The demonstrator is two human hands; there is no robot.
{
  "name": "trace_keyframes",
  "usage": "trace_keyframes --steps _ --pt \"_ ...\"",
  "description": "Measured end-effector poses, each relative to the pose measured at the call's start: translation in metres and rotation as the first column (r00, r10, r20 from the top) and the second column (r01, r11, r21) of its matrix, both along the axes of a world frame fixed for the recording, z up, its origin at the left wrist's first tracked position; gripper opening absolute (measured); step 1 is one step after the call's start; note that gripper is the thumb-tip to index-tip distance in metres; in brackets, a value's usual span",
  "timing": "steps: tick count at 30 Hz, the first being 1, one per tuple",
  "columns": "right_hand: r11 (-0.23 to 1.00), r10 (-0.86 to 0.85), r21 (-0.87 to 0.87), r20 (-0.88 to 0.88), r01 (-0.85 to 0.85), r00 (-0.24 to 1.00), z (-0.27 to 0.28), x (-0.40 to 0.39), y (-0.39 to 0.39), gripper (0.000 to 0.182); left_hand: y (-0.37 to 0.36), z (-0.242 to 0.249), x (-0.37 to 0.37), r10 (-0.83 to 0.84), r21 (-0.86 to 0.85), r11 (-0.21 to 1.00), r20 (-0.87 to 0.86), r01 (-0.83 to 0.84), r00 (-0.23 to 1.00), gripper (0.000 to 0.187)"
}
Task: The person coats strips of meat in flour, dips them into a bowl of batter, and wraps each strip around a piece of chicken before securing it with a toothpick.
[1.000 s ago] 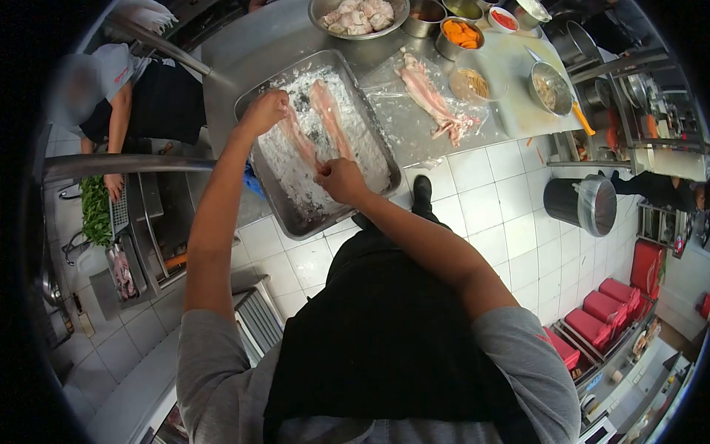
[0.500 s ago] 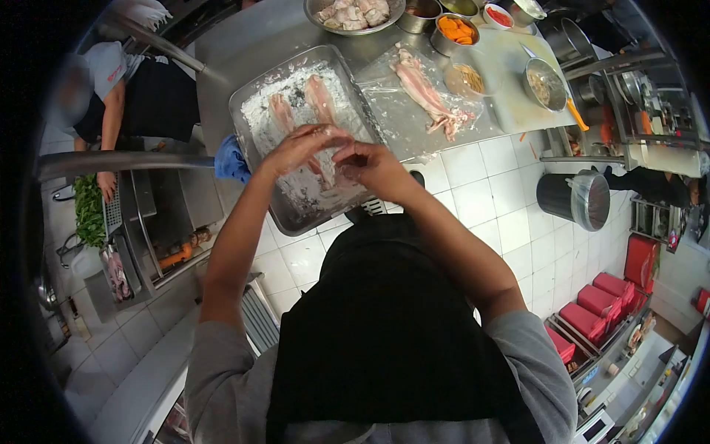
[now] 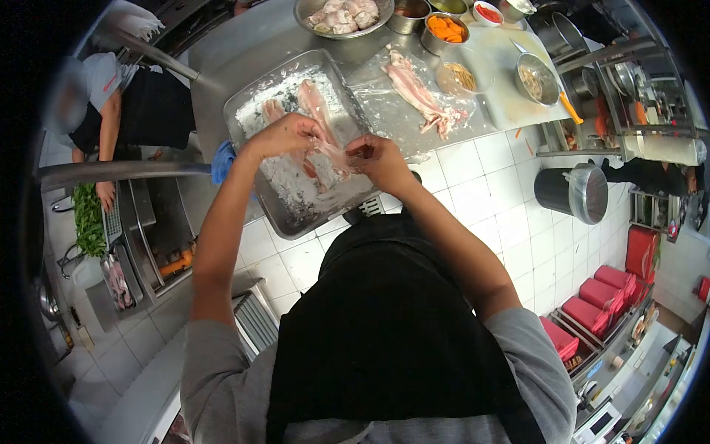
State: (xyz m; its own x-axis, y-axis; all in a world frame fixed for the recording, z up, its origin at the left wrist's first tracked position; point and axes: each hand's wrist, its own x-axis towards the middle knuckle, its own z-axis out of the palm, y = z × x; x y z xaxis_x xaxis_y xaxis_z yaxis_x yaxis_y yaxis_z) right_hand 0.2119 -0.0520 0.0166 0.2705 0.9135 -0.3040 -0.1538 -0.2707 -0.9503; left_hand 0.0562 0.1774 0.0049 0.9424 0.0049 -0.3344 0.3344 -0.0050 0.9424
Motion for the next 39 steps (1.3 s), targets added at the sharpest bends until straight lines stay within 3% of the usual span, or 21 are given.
trace_keyframes --steps 2,4,5,9,11,14,21,24,26,30,32,36,38,39 --pt "1.000 -0.030 -0.003 -0.004 0.030 1.000 -0.020 -0.007 0.006 0.020 0.013 0.000 0.007 -0.054 0.056 0.997 -0.006 0.054 0.999 0.015" --pt "0.998 -0.059 0.011 0.056 0.058 0.997 -0.039 -0.013 0.012 0.020 0.022 0.008 0.016 -0.079 0.217 0.972 -0.060 0.091 0.995 0.015" --pt "0.998 -0.068 0.011 0.054 0.068 0.996 -0.042 -0.017 0.015 0.020 0.027 0.005 0.019 -0.038 0.195 0.979 -0.099 0.056 0.994 0.011" --pt "0.993 -0.112 -0.002 0.328 0.119 0.938 -0.052 -0.025 0.024 0.017 0.039 -0.008 0.035 -0.053 0.259 0.962 -0.146 0.090 0.988 0.009" --pt "0.994 -0.105 0.008 0.416 0.112 0.903 -0.051 -0.026 0.025 0.016 0.040 -0.012 0.040 -0.090 0.406 0.913 0.109 0.039 0.990 0.010" --pt "0.992 -0.125 0.042 0.470 0.119 0.874 -0.046 -0.027 0.024 0.016 0.040 -0.014 0.048 -0.007 0.464 0.885 0.125 -0.052 0.992 0.012" --pt "0.998 -0.055 0.042 0.631 0.037 0.774 -0.048 -0.029 0.024 0.019 0.041 -0.030 0.052 0.045 0.590 0.806 0.018 -0.047 0.999 0.011" --pt "0.999 -0.047 0.037 0.645 0.030 0.763 -0.053 -0.031 0.026 0.017 0.038 -0.031 0.048 -0.051 0.705 0.707 0.135 -0.060 0.989 0.010" --pt "0.997 -0.071 0.054 0.637 0.048 0.767 -0.057 -0.033 0.026 0.014 0.035 -0.032 0.044 -0.097 0.810 0.565 0.255 -0.158 0.962 0.008" --pt "0.998 -0.039 0.063 0.715 -0.008 0.698 -0.055 -0.034 0.025 0.016 0.029 -0.027 0.043 -0.074 0.846 0.485 0.291 -0.220 0.954 0.007" --pt "0.998 -0.018 0.049 0.723 -0.025 0.691 -0.056 -0.036 0.025 0.017 0.020 -0.023 0.040 0.021 0.861 0.188 0.477 -0.472 0.879 0.007" --pt "0.999 0.026 0.003 0.740 -0.041 0.672 -0.062 -0.039 0.024 0.019 -0.007 -0.018 0.028 0.120 0.796 0.277 0.528 -0.539 0.841 0.012" --pt "0.999 0.030 -0.001 0.758 -0.045 0.652 -0.061 -0.040 0.024 0.019 -0.032 -0.018 0.023 0.347 0.863 0.414 0.146 -0.291 0.927 0.018" --pt "0.998 0.037 0.002 0.761 -0.060 0.647 -0.057 -0.040 0.022 0.018 -0.037 -0.022 0.025 0.346 0.864 0.413 0.145 -0.289 0.927 0.018"
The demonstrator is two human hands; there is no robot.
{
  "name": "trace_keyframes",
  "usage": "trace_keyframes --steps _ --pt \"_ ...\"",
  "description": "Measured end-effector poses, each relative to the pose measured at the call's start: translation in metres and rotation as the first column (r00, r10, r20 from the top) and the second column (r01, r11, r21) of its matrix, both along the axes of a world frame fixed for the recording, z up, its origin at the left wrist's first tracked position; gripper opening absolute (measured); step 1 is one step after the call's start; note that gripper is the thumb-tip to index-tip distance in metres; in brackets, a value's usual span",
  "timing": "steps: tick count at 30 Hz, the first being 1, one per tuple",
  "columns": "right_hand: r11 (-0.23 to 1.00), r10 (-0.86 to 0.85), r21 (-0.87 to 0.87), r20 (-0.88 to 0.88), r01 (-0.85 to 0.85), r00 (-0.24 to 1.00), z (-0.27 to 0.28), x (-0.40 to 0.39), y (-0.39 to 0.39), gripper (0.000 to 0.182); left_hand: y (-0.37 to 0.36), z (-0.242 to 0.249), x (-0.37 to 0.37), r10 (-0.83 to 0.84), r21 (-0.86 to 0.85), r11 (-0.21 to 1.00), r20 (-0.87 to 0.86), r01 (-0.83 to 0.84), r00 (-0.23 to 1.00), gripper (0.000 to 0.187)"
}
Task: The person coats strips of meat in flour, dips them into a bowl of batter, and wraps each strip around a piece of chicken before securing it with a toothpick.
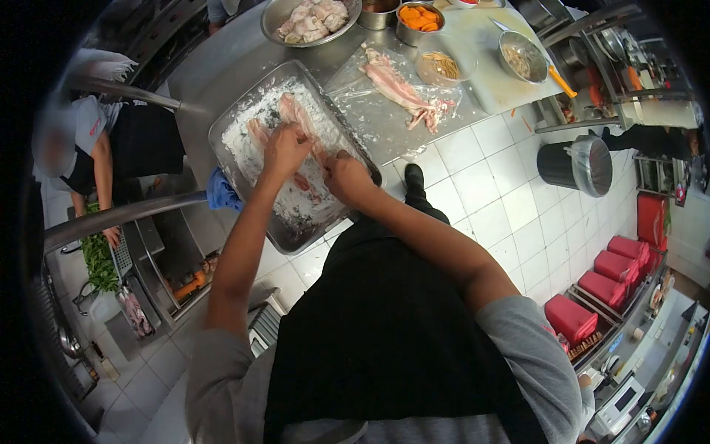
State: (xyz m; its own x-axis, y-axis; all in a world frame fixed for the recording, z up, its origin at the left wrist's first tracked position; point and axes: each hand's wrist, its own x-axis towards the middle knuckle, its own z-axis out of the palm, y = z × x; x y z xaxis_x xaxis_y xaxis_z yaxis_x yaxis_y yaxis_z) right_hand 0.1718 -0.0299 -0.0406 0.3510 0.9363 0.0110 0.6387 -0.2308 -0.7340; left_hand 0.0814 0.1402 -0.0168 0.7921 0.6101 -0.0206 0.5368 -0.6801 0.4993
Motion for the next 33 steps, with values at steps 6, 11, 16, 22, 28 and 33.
trace_keyframes --steps 6,11,16,22,28,33 --pt "0.999 0.028 -0.021 0.021 -0.028 0.999 0.006 -0.005 -0.001 0.019 -0.007 -0.024 0.003 0.285 -0.082 0.957 0.081 -0.278 0.955 0.021" --pt "0.996 0.009 -0.091 0.059 -0.003 0.998 -0.005 -0.007 0.000 0.020 0.003 -0.038 0.007 0.282 -0.011 0.958 0.187 -0.285 0.941 0.020" --pt "0.997 0.049 -0.061 0.045 -0.046 0.998 -0.008 -0.005 -0.001 0.022 0.008 -0.037 0.014 0.307 0.046 0.946 0.182 -0.320 0.934 0.020" --pt "0.993 0.101 -0.062 0.074 -0.097 0.992 0.001 -0.005 -0.003 0.022 0.013 -0.043 0.017 0.286 0.155 0.939 0.143 -0.307 0.948 0.020" --pt "0.990 0.090 -0.115 0.098 -0.079 0.991 0.005 -0.006 -0.003 0.022 0.024 -0.037 0.018 0.359 -0.159 0.931 0.237 -0.329 0.903 0.019" --pt "0.983 0.178 -0.072 0.166 -0.169 0.970 0.005 -0.002 -0.007 0.023 0.040 -0.048 0.016 0.449 -0.473 0.836 0.301 -0.277 0.841 0.018"
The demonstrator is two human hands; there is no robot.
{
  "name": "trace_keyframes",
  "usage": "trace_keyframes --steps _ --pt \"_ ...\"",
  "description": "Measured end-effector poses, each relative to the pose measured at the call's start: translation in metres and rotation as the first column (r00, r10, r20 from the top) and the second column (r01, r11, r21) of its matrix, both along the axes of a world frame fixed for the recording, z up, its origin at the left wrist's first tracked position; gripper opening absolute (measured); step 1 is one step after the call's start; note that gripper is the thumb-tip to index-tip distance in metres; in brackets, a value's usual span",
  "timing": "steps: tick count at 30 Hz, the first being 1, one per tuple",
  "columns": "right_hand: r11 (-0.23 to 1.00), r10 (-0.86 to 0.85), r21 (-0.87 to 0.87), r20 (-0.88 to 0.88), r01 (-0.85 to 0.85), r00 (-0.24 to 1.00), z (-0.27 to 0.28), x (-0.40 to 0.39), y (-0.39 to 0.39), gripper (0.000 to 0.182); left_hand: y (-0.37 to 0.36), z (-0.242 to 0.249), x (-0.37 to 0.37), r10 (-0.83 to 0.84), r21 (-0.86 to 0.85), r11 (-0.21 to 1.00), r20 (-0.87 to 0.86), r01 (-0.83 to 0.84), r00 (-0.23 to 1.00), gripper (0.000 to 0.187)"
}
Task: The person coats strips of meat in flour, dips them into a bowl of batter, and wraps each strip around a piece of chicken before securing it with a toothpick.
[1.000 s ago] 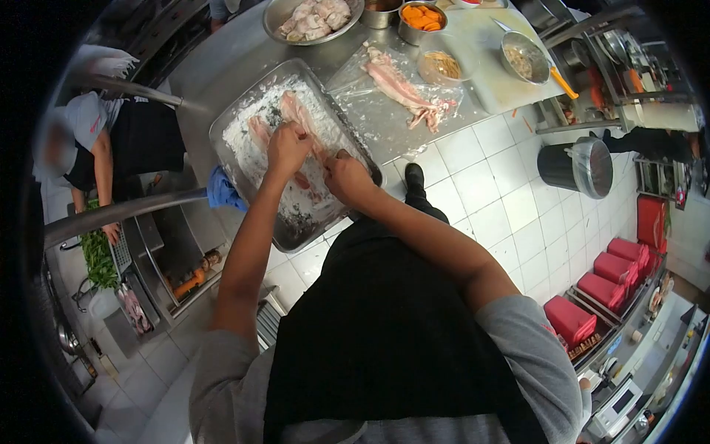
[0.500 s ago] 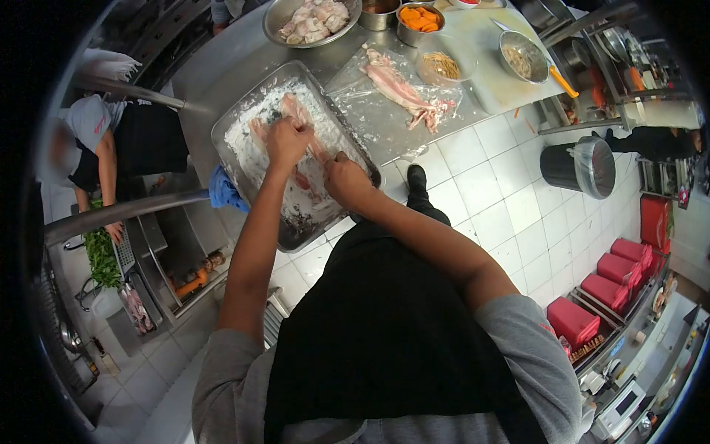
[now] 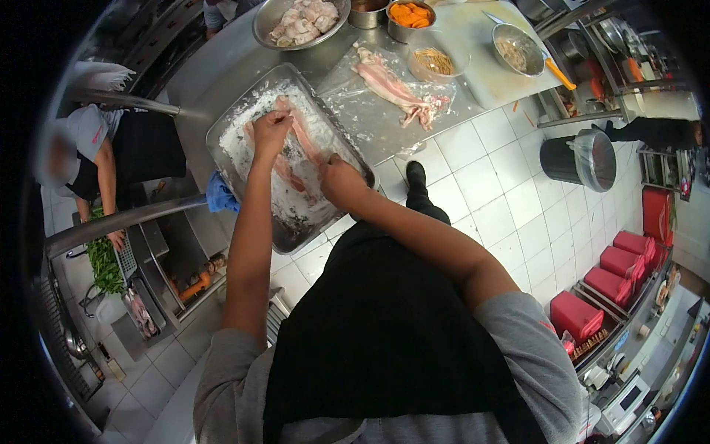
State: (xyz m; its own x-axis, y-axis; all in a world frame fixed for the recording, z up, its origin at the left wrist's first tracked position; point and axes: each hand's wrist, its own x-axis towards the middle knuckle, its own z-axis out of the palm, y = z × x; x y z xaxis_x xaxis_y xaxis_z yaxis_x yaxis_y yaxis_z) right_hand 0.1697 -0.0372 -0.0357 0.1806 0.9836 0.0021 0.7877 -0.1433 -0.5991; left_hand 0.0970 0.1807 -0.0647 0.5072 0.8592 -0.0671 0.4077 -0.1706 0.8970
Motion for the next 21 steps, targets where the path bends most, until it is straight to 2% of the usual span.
trace_keyframes --steps 2,3,5,6,7,8,14,17,21 --pt "0.998 0.040 0.052 0.040 -0.042 0.998 0.001 0.001 0.000 0.024 0.004 -0.004 -0.001 0.012 -0.144 0.989 0.124 0.006 0.992 0.015" --pt "0.999 0.053 0.006 0.066 -0.053 0.996 0.004 0.001 0.000 0.025 0.005 -0.003 -0.002 0.012 -0.144 0.990 0.123 0.006 0.992 0.015" --pt "0.997 0.066 -0.041 0.092 -0.062 0.994 0.003 0.001 0.001 0.026 0.008 0.001 -0.003 0.058 -0.344 0.939 0.205 0.016 0.977 0.016" --pt "0.999 -0.013 -0.034 -0.004 0.013 1.000 -0.001 -0.001 0.002 0.027 0.008 0.004 -0.002 0.058 -0.343 0.939 0.204 0.016 0.977 0.016" --pt "0.996 -0.091 -0.035 -0.100 0.088 0.991 -0.004 -0.002 0.002 0.027 0.008 0.007 0.000 0.117 -0.427 0.904 0.242 -0.003 0.963 0.017" --pt "0.996 -0.090 -0.035 -0.100 0.087 0.991 -0.002 -0.002 0.002 0.027 0.008 0.007 0.001 0.179 -0.508 0.861 0.273 -0.016 0.945 0.018" --pt "0.997 -0.032 -0.072 -0.067 0.027 0.997 -0.002 0.000 0.001 0.025 0.019 0.003 0.001 0.248 -0.606 0.796 0.297 -0.019 0.922 0.016" --pt "0.999 -0.018 -0.032 -0.079 0.016 0.997 -0.006 0.000 0.001 0.025 0.024 -0.006 0.004 0.273 -0.545 0.836 0.305 -0.067 0.912 0.027" --pt "0.998 -0.046 -0.055 -0.112 0.040 0.993 -0.010 -0.001 0.001 0.025 0.023 -0.005 0.012 0.313 -0.516 0.850 0.328 -0.108 0.891 0.033"
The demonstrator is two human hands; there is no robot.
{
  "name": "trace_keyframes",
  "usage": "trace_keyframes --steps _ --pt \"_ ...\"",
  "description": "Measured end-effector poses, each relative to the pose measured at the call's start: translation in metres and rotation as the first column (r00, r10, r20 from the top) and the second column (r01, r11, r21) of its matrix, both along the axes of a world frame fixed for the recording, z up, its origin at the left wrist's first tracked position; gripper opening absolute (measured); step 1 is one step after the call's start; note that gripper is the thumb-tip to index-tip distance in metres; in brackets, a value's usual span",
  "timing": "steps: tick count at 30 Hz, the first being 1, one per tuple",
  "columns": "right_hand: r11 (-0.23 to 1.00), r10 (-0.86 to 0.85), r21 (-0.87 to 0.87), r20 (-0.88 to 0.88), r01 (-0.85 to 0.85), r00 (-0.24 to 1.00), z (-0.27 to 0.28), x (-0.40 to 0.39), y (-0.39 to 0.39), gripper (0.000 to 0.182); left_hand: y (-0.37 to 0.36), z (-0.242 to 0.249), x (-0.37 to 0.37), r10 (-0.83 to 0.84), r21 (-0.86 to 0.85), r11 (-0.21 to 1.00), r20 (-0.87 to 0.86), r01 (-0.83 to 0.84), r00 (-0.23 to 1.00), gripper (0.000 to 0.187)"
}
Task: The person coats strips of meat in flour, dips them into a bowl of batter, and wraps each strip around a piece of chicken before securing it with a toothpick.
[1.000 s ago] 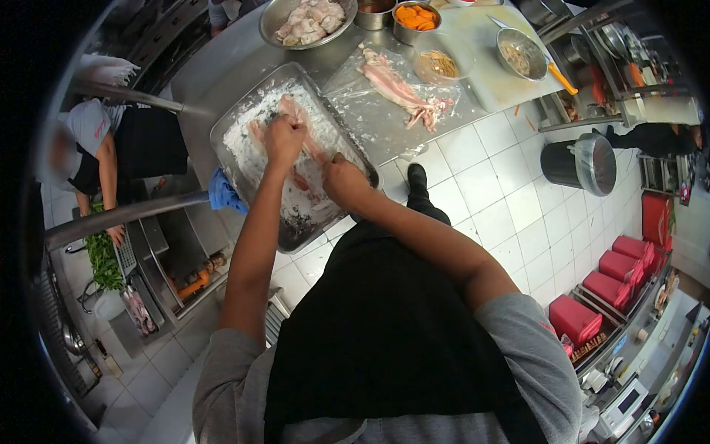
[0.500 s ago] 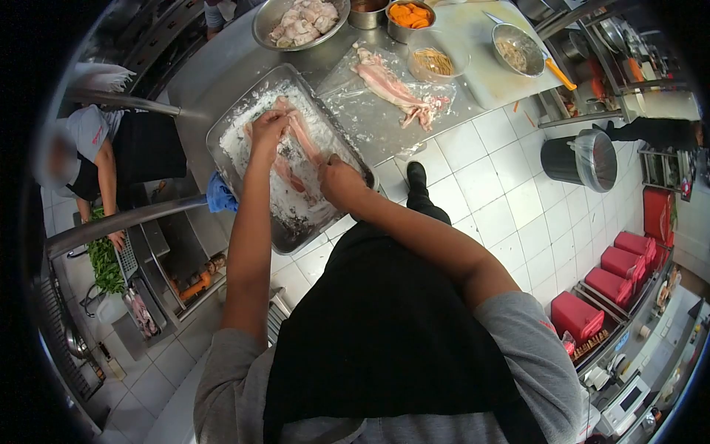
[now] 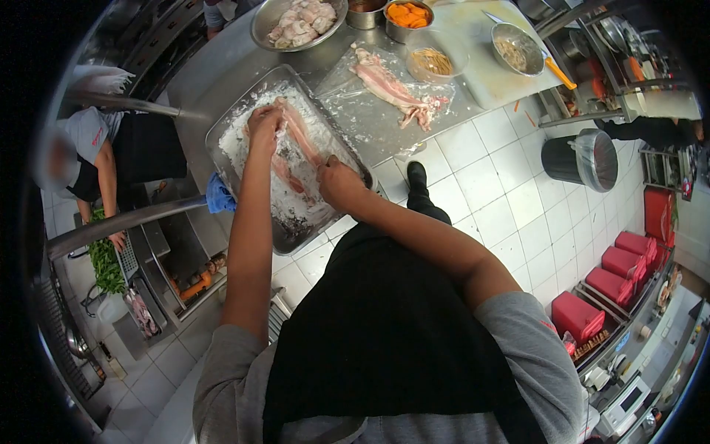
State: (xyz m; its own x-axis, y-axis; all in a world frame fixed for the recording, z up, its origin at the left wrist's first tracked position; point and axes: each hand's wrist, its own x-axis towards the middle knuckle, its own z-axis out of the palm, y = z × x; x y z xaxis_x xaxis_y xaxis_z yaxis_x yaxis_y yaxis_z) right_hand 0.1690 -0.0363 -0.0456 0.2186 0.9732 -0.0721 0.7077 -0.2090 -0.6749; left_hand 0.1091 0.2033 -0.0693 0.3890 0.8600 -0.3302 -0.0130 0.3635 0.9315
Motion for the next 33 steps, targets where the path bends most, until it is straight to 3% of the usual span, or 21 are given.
trace_keyframes --steps 6,8,9,11,12,14,15,17,18,20,23,26,29,31,33 --pt "1.000 0.007 -0.022 -0.023 -0.007 1.000 0.007 0.000 -0.002 0.025 0.006 0.016 0.006 -0.001 0.118 0.993 -0.047 0.007 0.999 0.033" --pt "0.999 -0.003 -0.044 -0.021 0.002 1.000 0.011 0.000 -0.002 0.025 0.008 0.024 0.007 -0.079 0.176 0.978 -0.172 0.109 0.982 0.024" --pt "0.999 0.003 -0.048 -0.019 -0.004 1.000 0.012 0.001 -0.002 0.025 0.019 0.004 0.005 -0.079 0.176 0.978 -0.172 0.109 0.982 0.024" --pt "0.999 0.011 -0.049 -0.017 -0.011 1.000 0.010 0.000 -0.003 0.025 0.033 -0.010 0.005 -0.007 0.552 0.808 -0.336 0.204 0.942 0.015" --pt "1.000 0.016 -0.025 0.005 -0.016 1.000 0.007 0.000 -0.003 0.025 0.032 -0.005 0.003 -0.006 0.553 0.808 -0.337 0.203 0.941 0.015" --pt "1.000 0.023 0.000 0.024 -0.023 0.999 0.003 0.000 -0.003 0.025 0.023 0.014 -0.005 0.223 0.836 0.447 -0.448 0.318 0.866 0.010" --pt "0.999 0.030 0.017 0.017 -0.031 0.999 0.003 0.000 -0.004 0.025 0.014 0.022 -0.009 0.225 0.836 0.447 -0.449 0.318 0.865 0.010" --pt "0.999 0.039 0.037 0.009 -0.039 0.999 0.006 -0.001 -0.003 0.025 -0.007 0.035 -0.021 -0.077 0.746 0.474 -0.495 0.469 0.866 0.014" --pt "1.000 0.019 0.007 -0.003 -0.019 1.000 0.014 -0.001 -0.002 0.025 -0.018 0.039 -0.028 -0.077 0.747 0.471 -0.494 0.468 0.866 0.014" --pt "0.999 -0.018 -0.032 0.008 0.018 1.000 0.022 0.000 -0.007 0.024 -0.045 0.041 -0.033 -0.062 0.705 0.130 -0.696 0.698 0.715 0.018" --pt "0.994 -0.056 -0.100 -0.003 0.055 0.998 0.022 -0.005 -0.008 0.026 -0.047 0.027 -0.034 -0.010 0.659 0.201 -0.739 0.725 0.674 0.025" --pt "0.991 0.077 -0.116 0.148 -0.060 0.986 0.022 -0.008 -0.017 0.028 -0.053 0.042 -0.029 0.037 0.665 0.230 -0.736 0.710 0.677 0.026" --pt "0.995 0.100 -0.039 0.260 -0.093 0.961 0.032 -0.001 -0.030 0.029 -0.054 0.052 -0.022 0.059 0.774 0.265 -0.609 0.575 0.791 0.028" --pt "0.981 0.043 0.173 0.233 -0.085 0.972 0.050 0.014 -0.035 0.022 -0.058 0.068 -0.012 0.076 0.800 0.298 -0.564 0.521 0.822 0.029" --pt "0.972 0.034 0.222 0.164 -0.070 0.986 0.071 0.035 -0.035 0.020 -0.064 0.088 0.002 0.098 0.820 0.336 -0.521 0.464 0.848 0.030"
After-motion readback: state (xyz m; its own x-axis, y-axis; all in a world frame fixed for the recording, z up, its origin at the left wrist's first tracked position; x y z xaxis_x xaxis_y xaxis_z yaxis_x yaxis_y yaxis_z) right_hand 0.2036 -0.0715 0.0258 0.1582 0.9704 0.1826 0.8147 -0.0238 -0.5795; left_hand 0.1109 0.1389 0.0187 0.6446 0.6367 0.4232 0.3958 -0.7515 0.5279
